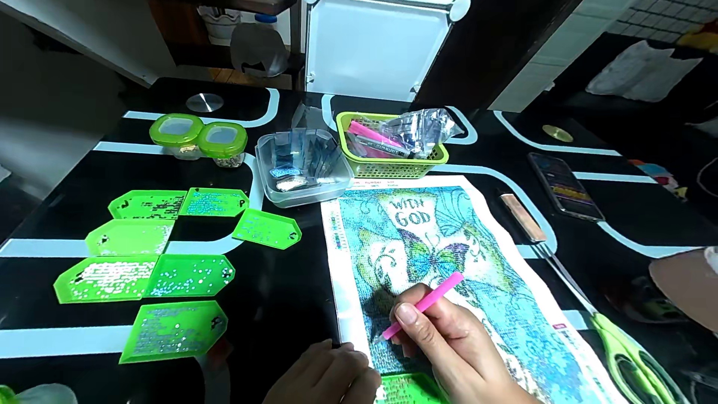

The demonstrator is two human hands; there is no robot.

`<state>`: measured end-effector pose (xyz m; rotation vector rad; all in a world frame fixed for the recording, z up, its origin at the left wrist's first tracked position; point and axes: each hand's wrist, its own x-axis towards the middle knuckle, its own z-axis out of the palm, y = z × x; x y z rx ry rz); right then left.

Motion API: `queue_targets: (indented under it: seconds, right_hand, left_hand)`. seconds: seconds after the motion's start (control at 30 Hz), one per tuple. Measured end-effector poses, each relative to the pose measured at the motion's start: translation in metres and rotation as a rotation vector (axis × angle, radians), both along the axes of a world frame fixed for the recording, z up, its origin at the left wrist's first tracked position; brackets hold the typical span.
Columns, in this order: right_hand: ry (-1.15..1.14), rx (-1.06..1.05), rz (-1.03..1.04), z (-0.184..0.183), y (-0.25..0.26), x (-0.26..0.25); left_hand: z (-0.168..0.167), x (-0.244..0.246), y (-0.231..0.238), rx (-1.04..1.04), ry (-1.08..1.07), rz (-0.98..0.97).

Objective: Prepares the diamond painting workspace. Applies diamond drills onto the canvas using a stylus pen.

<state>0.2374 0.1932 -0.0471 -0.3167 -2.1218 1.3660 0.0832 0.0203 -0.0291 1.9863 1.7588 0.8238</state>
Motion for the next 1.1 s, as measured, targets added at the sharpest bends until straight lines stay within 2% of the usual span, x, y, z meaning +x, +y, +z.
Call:
queue_targets:
  seconds: [0.17, 0.27, 0.73, 0.83, 0.97, 1.03, 1.1]
  right_hand:
    - [-0.125, 0.053, 0.077, 0.029, -0.003, 0.028]
    - [-0.145, 0.13, 0.064, 0.023, -0.008, 0.036]
    - [-0.125, 0.215, 0.083, 0.013, -0.011, 0.034]
    - [-0.116, 0.104, 0.069, 0.015, -0.011, 0.034]
    - [-0.072, -0.246, 0.002, 0.018, -0.006, 0.022]
    - [-0.019, -0.274, -0.019, 0.012, -0.001, 0.009]
    - [-0.014, -0.215, -0.021, 0.008, 0.003, -0.001]
  left_hand:
    - [0.002, 0.0, 0.0, -0.008, -0.007, -0.002]
    - [0.001, 0.0, 0.001, -0.004, 0.002, -0.005]
    - [0.0, 0.001, 0.0, 0.006, 0.008, 0.014]
    - [0.001, 0.001, 0.0, 0.001, 0.002, 0.013]
    - [0.001, 0.0, 0.0, 0.002, -0.001, 0.008]
    - [0.0, 0.0, 0.0, 0.002, -0.001, 0.005]
    - [0.0, 0.0, 0.0, 0.01, 0.003, 0.006]
